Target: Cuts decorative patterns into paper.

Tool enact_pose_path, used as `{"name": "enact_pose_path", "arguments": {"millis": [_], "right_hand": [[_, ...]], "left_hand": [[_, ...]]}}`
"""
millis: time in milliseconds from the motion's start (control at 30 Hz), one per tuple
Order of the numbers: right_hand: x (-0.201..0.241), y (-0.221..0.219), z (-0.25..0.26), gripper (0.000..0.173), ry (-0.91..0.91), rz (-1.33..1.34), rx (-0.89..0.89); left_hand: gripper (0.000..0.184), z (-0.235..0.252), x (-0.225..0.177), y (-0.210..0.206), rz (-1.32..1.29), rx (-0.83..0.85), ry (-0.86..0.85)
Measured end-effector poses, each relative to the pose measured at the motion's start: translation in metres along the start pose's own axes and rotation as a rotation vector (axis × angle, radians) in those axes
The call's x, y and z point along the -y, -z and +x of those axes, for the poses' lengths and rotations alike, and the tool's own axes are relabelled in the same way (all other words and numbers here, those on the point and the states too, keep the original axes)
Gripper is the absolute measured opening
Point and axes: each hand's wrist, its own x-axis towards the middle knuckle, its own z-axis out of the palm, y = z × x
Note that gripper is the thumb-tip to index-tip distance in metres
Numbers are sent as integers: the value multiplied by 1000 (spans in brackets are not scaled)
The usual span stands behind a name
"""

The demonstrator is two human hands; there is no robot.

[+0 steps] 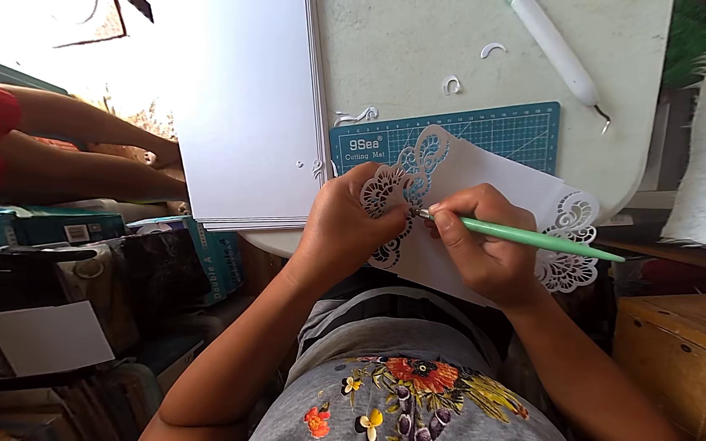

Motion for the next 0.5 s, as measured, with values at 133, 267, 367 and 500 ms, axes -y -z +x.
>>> {"name": "enact_pose_path", "arguments": {"millis": [133,267,367,500], "right_hand": [[0,1,0,13,-5,1,6],[0,1,0,13,-9,3,7],[0,0,0,13,-2,3,5],[0,1,-1,12,-11,6,19]], "left_hand": [[24,0,0,0,5,3,-9],[24,0,0,0,-6,1,2],[24,0,1,-1,-12,3,-6],[25,0,1,-1,-13,2,-17]]}}
